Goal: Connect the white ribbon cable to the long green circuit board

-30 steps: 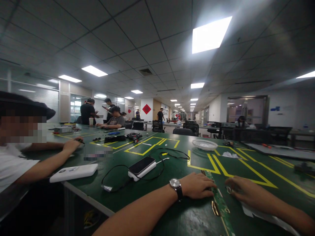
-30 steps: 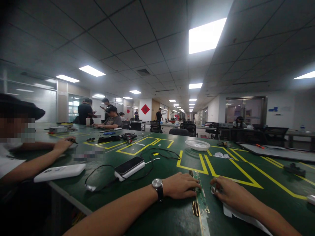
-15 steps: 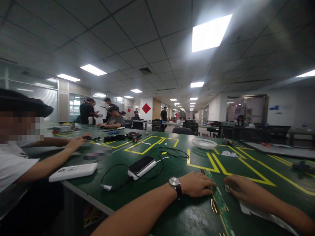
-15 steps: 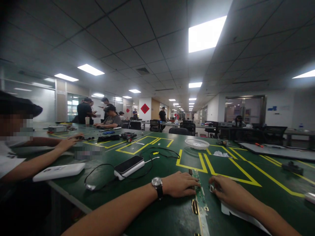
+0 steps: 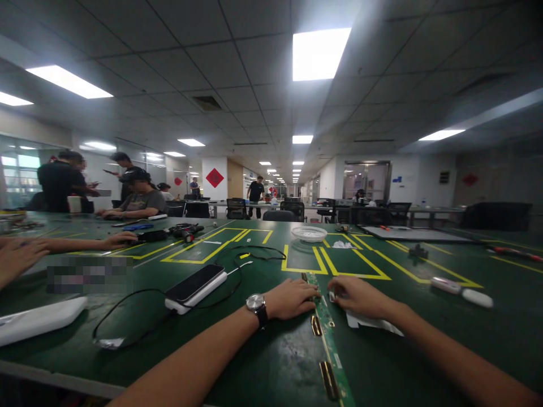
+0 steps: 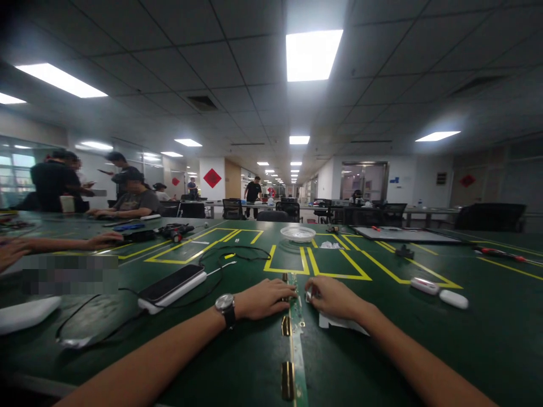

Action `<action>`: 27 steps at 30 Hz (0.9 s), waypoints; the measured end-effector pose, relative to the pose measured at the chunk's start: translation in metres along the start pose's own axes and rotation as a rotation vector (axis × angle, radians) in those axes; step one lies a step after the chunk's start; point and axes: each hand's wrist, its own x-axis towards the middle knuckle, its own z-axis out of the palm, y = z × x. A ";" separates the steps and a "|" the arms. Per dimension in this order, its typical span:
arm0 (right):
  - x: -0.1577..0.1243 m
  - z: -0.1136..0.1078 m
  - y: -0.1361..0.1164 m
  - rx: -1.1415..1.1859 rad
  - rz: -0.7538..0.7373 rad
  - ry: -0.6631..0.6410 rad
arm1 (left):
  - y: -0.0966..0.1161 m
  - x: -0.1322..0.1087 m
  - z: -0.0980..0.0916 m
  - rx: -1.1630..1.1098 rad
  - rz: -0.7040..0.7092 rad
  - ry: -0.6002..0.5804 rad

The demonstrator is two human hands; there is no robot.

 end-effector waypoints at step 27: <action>-0.002 0.000 -0.011 -0.025 -0.054 -0.043 | 0.004 0.000 -0.007 -0.001 -0.003 -0.029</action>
